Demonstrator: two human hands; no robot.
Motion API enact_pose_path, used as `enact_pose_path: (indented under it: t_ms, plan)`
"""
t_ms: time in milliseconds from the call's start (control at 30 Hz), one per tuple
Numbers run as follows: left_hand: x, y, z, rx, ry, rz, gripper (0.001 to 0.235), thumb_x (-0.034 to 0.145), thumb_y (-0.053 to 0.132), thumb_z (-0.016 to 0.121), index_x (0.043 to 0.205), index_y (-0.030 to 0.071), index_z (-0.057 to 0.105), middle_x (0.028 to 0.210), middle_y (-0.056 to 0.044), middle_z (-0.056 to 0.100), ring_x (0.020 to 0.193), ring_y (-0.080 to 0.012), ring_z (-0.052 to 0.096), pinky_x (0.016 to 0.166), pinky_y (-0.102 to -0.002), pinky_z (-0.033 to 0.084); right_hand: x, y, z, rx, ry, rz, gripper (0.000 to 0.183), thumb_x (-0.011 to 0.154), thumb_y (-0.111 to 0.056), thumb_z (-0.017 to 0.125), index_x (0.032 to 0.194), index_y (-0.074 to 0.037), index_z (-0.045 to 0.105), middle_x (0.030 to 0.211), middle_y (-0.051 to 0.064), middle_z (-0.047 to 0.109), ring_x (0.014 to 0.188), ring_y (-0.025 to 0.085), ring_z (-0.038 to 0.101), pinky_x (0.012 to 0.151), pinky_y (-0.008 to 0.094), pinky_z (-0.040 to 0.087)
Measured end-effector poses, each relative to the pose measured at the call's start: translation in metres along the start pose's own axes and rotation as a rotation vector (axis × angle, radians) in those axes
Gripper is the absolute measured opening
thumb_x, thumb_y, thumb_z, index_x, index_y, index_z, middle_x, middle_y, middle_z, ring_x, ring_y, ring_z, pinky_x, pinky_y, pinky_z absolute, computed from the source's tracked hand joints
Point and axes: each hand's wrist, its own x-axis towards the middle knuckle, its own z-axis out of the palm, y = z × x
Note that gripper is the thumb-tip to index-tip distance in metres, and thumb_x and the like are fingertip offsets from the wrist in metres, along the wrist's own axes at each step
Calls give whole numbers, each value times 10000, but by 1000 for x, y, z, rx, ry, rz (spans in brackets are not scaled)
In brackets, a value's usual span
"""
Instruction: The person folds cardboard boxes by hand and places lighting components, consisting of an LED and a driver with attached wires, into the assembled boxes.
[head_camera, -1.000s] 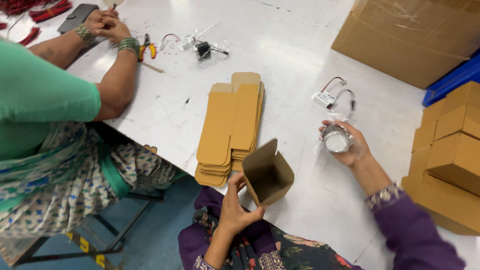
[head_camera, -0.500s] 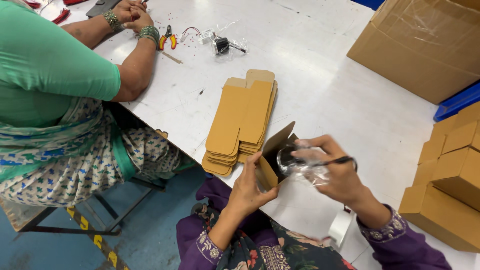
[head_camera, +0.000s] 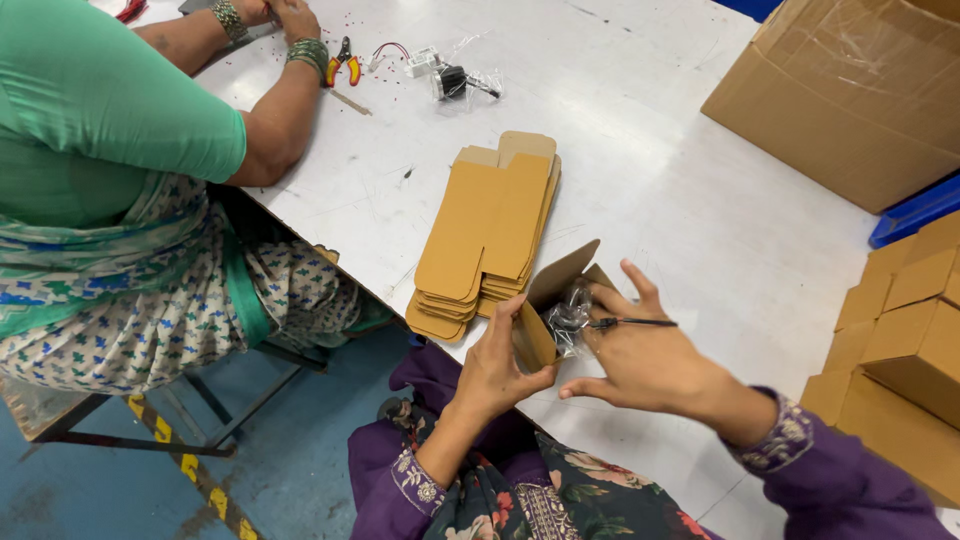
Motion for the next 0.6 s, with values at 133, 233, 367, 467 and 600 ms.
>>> enact_pose_path:
  t_ms: [133, 233, 367, 467, 600]
  plan:
    - [1, 3, -2, 5, -115, -132, 949, 666, 286, 849, 1472, 163, 363, 1280, -177, 647, 958, -372, 717, 805, -428, 587, -15, 0, 12, 4, 1, -76, 867, 790, -688, 645, 1170, 92, 639, 1287, 226, 610, 1432, 365, 360, 1165, 541, 186]
    - [2, 2, -2, -8, -83, -115, 937, 682, 284, 847, 1472, 156, 359, 1246, -195, 649, 1024, -370, 715, 847, -423, 587, -62, 19, 4, 162, 191, -322, 902, 850, -615, 678, 1344, 136, 602, 1358, 296, 580, 1399, 383, 408, 1055, 444, 383]
    - [6, -5, -5, -1, 12, -5, 929, 709, 276, 860, 1472, 122, 352, 1254, -212, 648, 1134, -379, 691, 900, -429, 571, -121, 47, 9, 661, 422, -121, 614, 817, -463, 812, 1270, -64, 699, 1312, 61, 743, 1204, 197, 728, 958, 346, 588]
    - [6, -9, -6, 9, -30, -30, 946, 700, 275, 865, 1473, 112, 344, 1264, -218, 635, 1145, -387, 675, 926, -431, 559, -86, 51, 58, 569, 758, 335, 434, 859, -250, 770, 1234, -52, 673, 1265, 75, 716, 1111, 221, 709, 913, 331, 574]
    - [7, -11, -9, -53, -30, 33, 972, 705, 231, 866, 1498, 91, 322, 1347, -237, 595, 1242, -392, 635, 1011, -439, 531, -64, 20, 127, 686, 443, 597, 950, 617, -389, 894, 1438, -112, 506, 1368, 131, 497, 1187, 319, 546, 935, 446, 503]
